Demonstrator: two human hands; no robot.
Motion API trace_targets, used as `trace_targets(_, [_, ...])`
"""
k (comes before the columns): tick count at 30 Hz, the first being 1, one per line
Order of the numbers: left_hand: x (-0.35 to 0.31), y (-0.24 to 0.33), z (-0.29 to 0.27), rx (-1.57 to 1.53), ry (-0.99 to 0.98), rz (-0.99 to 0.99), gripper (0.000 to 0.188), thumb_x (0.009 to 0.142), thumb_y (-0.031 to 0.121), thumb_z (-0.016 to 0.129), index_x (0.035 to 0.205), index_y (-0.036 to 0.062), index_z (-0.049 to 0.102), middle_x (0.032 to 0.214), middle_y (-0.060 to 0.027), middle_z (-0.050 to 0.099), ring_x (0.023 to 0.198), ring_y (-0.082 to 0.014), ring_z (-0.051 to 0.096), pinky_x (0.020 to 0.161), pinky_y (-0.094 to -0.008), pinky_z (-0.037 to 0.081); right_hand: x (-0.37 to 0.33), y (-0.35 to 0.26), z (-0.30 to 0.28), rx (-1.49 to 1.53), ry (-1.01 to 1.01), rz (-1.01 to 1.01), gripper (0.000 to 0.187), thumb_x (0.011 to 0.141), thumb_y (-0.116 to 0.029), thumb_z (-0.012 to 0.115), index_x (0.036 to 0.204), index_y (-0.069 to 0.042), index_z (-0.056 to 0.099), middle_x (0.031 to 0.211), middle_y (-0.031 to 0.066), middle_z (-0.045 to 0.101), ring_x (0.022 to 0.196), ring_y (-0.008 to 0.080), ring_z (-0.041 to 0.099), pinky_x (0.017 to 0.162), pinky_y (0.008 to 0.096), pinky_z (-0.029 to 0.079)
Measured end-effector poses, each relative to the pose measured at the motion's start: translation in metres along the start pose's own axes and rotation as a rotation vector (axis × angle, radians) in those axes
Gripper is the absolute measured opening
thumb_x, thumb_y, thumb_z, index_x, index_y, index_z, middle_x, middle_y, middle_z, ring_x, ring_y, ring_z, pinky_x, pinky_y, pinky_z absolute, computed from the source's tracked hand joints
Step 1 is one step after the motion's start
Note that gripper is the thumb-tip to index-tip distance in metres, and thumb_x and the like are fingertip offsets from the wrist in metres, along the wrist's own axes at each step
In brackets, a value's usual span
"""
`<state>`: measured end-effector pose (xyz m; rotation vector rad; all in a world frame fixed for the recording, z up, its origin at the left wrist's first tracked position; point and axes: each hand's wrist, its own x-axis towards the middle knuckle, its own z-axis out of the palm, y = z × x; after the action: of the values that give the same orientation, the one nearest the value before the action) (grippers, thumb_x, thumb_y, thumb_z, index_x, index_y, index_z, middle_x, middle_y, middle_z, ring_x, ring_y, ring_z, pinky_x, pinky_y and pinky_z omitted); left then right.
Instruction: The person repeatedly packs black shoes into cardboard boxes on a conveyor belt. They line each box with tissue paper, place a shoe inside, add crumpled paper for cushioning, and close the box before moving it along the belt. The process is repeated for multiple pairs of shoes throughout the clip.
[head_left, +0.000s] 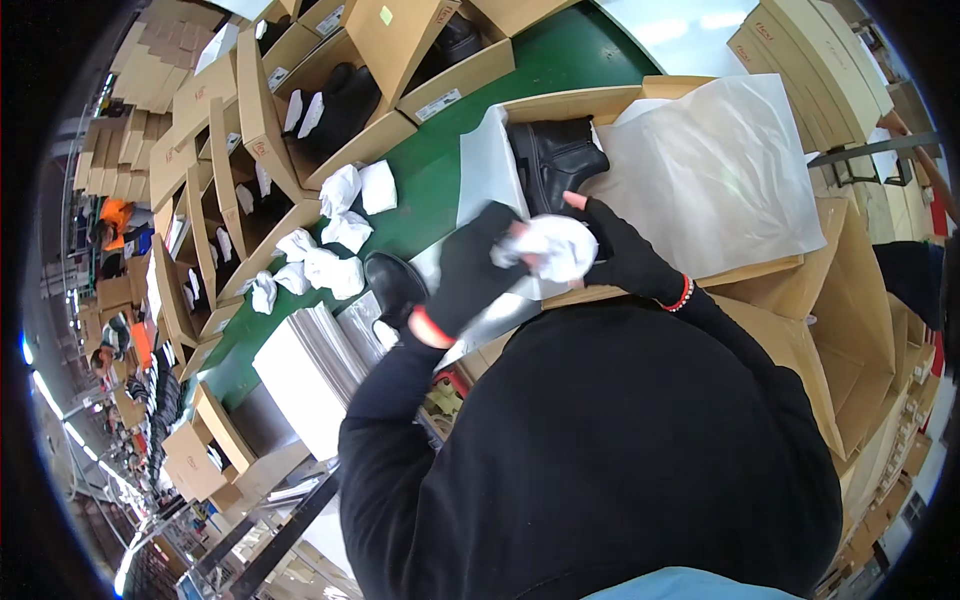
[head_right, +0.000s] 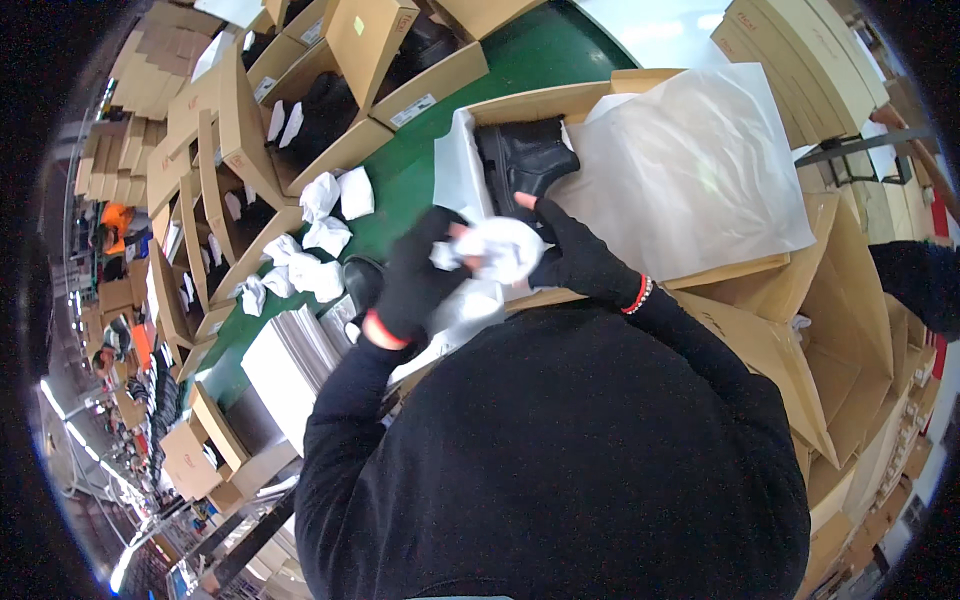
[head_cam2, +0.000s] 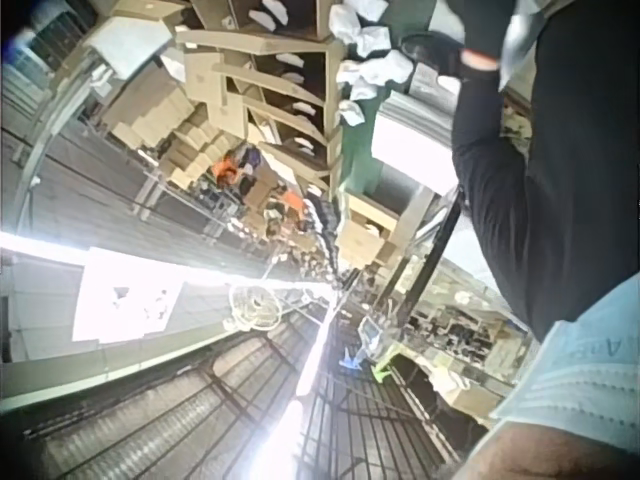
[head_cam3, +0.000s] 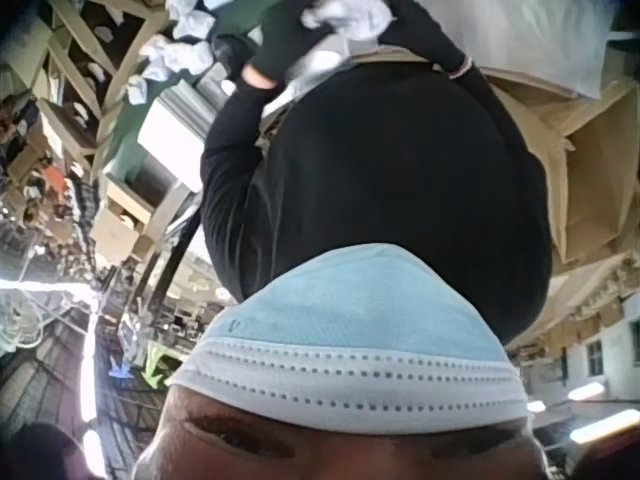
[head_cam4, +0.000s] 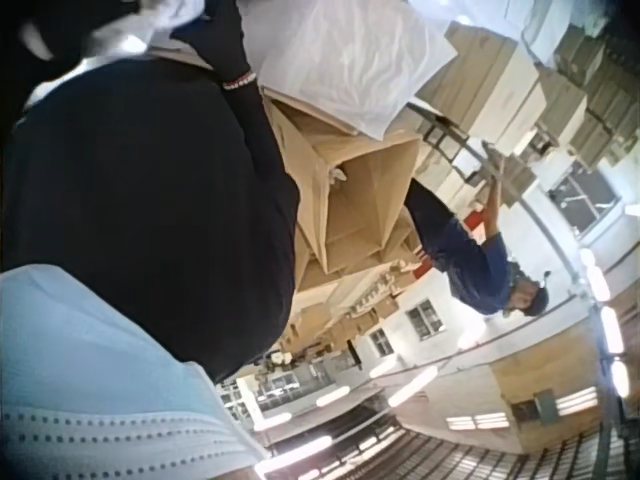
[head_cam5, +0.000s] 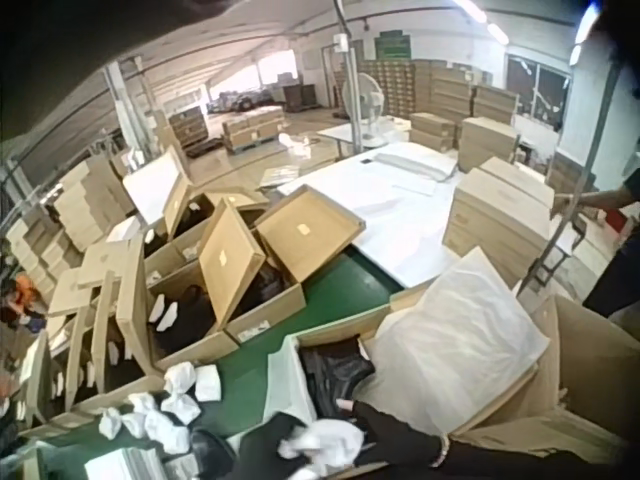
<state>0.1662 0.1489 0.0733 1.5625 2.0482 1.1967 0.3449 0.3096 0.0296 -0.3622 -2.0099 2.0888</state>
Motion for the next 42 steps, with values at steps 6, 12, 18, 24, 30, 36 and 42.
trace_targets(6, [-0.009,0.007,0.025,-0.467,-0.151,-0.088,0.019,0.084,0.015,0.069,0.097,0.0049,0.059,0.105,-0.0064,0.059,0.099,-0.0171,0.058,0.083,-0.0307,0.045,-0.004,-0.02,-0.027,-0.176,-0.325,0.011,0.068,0.076,-0.014,0.075,0.137,-0.004,0.046,0.125,0.0102,0.057,0.112,0.0217,0.058,0.095,0.0331,0.044])
trace_targets(12, [-0.028,0.014,0.056,-0.92,-0.24,-0.439,0.052,0.085,0.011,0.069,0.131,0.0054,0.046,0.128,-0.0082,0.057,0.12,-0.0181,0.052,0.099,-0.0336,0.043,0.0,-0.012,-0.041,-0.373,-0.47,-0.147,0.064,0.077,-0.016,0.073,0.134,-0.004,0.048,0.122,0.0133,0.055,0.107,0.0306,0.059,0.093,0.037,0.045])
trace_targets(18, [-0.022,0.007,0.082,-0.144,-0.272,-0.3,0.069,0.069,0.012,0.076,0.132,0.0066,0.048,0.121,-0.0147,0.058,0.111,-0.0304,0.059,0.093,-0.0383,0.047,0.043,0.034,-0.1,-0.924,-0.619,-0.127,0.069,0.068,-0.017,0.076,0.131,-0.003,0.051,0.127,0.0175,0.056,0.117,0.0331,0.053,0.101,0.0416,0.041])
trace_targets(24, [-0.041,-0.037,0.138,0.183,-0.29,-0.057,0.047,0.07,0.001,0.066,0.115,0.0055,0.054,0.106,-0.0158,0.056,0.092,-0.0351,0.061,0.082,-0.0448,0.049,0.135,0.136,-0.183,-1.872,-0.402,-0.056,0.03,0.059,-0.018,0.073,0.087,-0.008,0.065,0.09,0.0146,0.062,0.093,0.0312,0.06,0.085,0.0455,0.043])
trace_targets(30, [-0.027,-0.019,0.125,0.444,-0.267,-0.059,0.024,0.077,0.005,0.06,0.1,0.0075,0.063,0.09,-0.0158,0.063,0.087,-0.0348,0.064,0.074,-0.0419,0.053,0.156,0.149,-0.169,-1.939,-0.378,0.089,0.038,0.057,-0.026,0.078,0.089,-0.007,0.067,0.098,0.0148,0.061,0.094,0.032,0.058,0.077,0.0435,0.046])
trace_targets(36, [-0.041,-0.047,0.155,0.525,-0.145,-0.028,0.012,0.074,0.007,0.058,0.085,0.0096,0.062,0.083,-0.0123,0.06,0.082,-0.0284,0.062,0.077,-0.0431,0.049,0.127,0.092,-0.107,-1.363,-0.384,-0.445,0.1,0.058,-0.023,0.084,0.145,-0.012,0.036,0.136,0.0173,0.043,0.12,0.0361,0.046,0.098,0.0519,0.038])
trace_targets(42, [-0.048,-0.059,0.148,0.416,-0.016,-0.056,0.01,0.074,0.01,0.061,0.084,0.0089,0.064,0.086,-0.0142,0.06,0.086,-0.0288,0.062,0.077,-0.0447,0.048,0.139,0.115,-0.082,-1.379,-0.424,-0.442,0.102,0.058,-0.021,0.084,0.146,-0.025,0.035,0.151,0.0159,0.029,0.135,0.0384,0.03,0.11,0.0556,0.027])
